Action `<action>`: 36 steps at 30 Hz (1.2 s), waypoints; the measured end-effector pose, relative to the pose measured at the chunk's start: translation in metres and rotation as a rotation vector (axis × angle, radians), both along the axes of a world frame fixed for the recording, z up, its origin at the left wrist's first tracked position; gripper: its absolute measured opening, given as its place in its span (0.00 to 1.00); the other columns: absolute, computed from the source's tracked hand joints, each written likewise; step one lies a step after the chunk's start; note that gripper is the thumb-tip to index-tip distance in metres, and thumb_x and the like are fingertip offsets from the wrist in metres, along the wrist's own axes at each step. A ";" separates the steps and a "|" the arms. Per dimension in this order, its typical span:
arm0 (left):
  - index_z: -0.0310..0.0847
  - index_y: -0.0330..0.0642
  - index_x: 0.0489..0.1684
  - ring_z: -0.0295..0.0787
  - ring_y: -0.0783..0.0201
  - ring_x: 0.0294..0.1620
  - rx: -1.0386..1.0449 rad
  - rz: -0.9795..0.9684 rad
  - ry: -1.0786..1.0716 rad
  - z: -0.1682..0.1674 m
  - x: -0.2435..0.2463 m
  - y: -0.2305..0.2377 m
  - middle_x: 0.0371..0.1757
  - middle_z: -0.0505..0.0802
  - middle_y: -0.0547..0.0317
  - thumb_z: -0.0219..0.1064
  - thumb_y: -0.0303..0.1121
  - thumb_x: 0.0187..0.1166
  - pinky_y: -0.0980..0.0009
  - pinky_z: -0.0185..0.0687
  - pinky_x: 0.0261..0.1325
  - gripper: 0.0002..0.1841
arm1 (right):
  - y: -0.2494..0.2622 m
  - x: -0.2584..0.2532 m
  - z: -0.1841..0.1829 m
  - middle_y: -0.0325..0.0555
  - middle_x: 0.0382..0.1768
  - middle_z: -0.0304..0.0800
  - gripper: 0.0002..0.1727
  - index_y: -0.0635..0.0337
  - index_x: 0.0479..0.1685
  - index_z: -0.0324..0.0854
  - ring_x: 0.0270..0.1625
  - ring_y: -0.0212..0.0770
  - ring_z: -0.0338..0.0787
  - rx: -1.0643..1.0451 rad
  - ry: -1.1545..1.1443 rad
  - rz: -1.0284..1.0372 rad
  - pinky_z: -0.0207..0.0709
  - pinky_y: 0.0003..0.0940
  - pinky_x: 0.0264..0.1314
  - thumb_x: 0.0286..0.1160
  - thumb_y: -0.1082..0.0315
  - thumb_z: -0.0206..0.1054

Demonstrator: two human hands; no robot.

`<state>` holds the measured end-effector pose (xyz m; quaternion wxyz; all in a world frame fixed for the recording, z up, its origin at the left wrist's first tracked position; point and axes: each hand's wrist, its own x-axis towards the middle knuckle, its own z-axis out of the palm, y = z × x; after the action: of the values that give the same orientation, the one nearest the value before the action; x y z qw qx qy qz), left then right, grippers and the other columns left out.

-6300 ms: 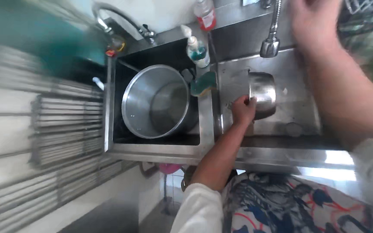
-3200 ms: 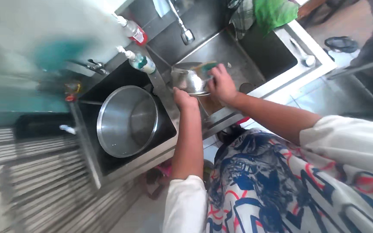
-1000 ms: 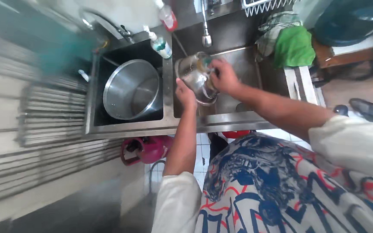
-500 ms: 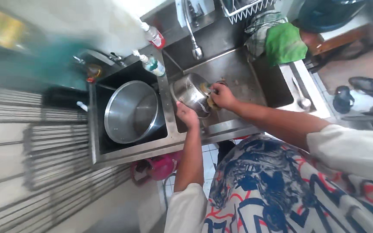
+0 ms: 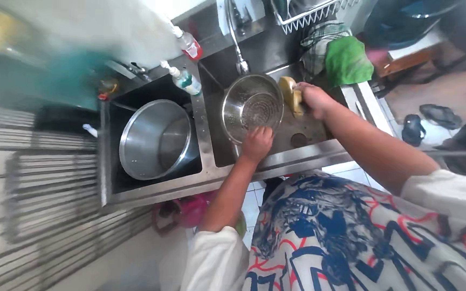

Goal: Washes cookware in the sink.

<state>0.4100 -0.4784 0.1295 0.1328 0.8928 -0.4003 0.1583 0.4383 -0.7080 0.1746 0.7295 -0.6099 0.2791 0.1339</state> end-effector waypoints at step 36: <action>0.73 0.27 0.68 0.93 0.50 0.40 -0.581 0.907 1.321 0.027 0.031 -0.003 0.54 0.88 0.35 0.54 0.34 0.92 0.55 0.93 0.41 0.18 | -0.017 -0.011 0.006 0.70 0.69 0.79 0.26 0.67 0.81 0.64 0.70 0.64 0.84 -0.813 -0.434 0.229 0.78 0.60 0.73 0.87 0.67 0.55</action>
<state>0.4412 -0.4815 0.1562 0.4865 0.8064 0.2120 -0.2610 0.4271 -0.7248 0.1805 0.4535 -0.8868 0.0810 -0.0371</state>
